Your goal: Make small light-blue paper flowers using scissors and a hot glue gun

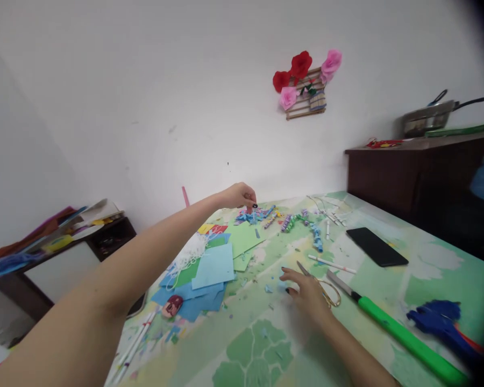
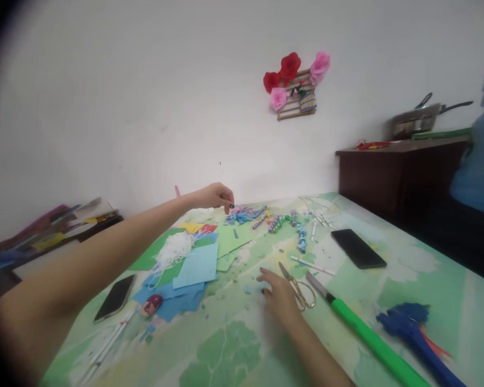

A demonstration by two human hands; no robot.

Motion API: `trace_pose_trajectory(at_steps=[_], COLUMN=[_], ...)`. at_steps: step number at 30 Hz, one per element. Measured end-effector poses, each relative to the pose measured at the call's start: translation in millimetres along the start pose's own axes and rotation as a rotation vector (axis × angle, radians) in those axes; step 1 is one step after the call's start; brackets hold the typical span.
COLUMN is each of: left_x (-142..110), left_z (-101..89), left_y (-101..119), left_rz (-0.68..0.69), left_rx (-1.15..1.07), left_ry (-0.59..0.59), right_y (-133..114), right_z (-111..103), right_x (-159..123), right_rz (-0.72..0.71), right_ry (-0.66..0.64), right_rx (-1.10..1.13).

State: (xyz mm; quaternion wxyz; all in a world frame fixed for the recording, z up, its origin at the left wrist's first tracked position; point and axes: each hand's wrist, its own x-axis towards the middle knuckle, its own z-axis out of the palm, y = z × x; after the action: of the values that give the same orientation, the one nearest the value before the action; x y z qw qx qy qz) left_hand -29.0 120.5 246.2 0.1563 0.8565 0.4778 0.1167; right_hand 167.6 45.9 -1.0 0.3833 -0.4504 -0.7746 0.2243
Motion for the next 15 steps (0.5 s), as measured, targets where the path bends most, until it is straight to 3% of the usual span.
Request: trace_pose_trajectory(at_steps=[4, 8, 12, 15], left_x=[8.5, 16.8, 25.3, 32.0], left_z=[7.0, 28.7, 49.8, 60.1], left_y=[7.4, 21.4, 34.7, 39.9], left_rz=[0.120, 0.284, 0.420, 0.457], left_rx=[0.020, 0.022, -0.012, -0.047], left_ry=[-0.089, -0.206, -0.289, -0.303], right_y=[1.6, -11.5, -29.2, -31.8], right_z=[-5.6, -19.2, -27.6, -25.9], right_x=[1.5, 17.7, 30.2, 23.3], right_rz=[0.106, 0.139, 0.176, 0.234], right_ry=[0.132, 0.230, 0.081, -0.041], right_rx=[0.304, 0.790, 1.155, 1.245])
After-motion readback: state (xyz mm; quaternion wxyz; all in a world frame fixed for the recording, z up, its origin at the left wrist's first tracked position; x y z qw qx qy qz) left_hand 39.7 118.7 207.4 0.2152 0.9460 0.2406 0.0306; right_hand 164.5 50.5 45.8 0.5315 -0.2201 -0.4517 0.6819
